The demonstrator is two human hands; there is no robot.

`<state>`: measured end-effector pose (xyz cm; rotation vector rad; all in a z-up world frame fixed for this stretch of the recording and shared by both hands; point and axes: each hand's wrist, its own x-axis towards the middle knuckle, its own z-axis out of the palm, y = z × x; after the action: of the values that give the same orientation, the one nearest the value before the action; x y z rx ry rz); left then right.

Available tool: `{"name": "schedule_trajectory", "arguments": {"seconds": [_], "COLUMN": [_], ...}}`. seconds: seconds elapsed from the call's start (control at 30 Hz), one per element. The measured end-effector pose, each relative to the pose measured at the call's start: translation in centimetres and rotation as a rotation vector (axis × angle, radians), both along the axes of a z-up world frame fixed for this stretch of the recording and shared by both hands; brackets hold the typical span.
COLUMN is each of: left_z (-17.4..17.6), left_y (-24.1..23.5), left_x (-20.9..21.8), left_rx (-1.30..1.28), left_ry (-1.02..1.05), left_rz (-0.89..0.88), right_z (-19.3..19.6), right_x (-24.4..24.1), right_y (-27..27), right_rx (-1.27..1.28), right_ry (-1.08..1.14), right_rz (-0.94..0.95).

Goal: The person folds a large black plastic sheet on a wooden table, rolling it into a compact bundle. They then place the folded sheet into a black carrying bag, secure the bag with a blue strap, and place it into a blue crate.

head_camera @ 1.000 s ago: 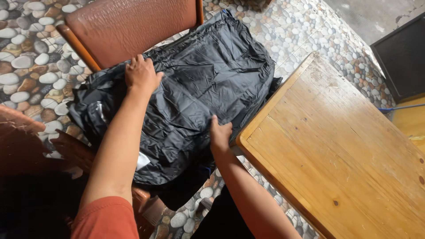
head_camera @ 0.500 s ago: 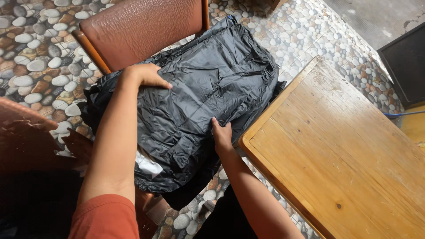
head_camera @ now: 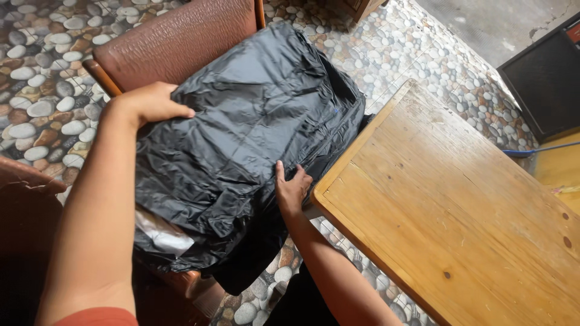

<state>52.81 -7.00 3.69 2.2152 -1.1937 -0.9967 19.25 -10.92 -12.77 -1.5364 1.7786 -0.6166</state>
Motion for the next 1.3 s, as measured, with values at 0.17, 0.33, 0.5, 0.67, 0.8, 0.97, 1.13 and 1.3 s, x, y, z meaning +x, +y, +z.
{"name": "schedule_trajectory", "arguments": {"seconds": [0.17,0.33,0.5,0.67,0.8,0.97,1.13,1.3], "left_z": [3.2,5.3,5.3,2.8,1.3,5.3,7.8,10.2], "left_y": [4.0,5.3,6.4,7.7,8.4,9.4,9.8,10.3], "left_x": [-1.4,-3.4,-3.7,-3.6,-2.9,-4.6,-5.4,-7.3], "left_rx": [-0.020,-0.001,0.085,0.105,0.142,-0.004,0.022,0.082], "left_ry": [0.212,0.331,0.351,0.380,0.266,0.316,0.024,0.020], "left_rz": [0.102,0.187,0.254,0.302,0.335,0.289,0.146,0.133], "right_z": [1.7,1.5,8.5,5.1,2.7,2.2,3.0,6.8], "right_x": [-0.2,0.4,1.2,1.4,1.8,1.2,2.7,3.3], "right_y": [0.4,0.0,0.8,0.5,-0.1,-0.4,-1.3,-0.4], "right_rx": [-0.058,0.347,0.727,0.467,0.231,0.043,0.328,0.679], "right_ry": [0.014,-0.246,-0.770,-0.621,-0.082,-0.127,-0.311,-0.520], "right_rz": [0.137,0.053,-0.181,0.010,0.211,0.199,0.044,-0.049]}}
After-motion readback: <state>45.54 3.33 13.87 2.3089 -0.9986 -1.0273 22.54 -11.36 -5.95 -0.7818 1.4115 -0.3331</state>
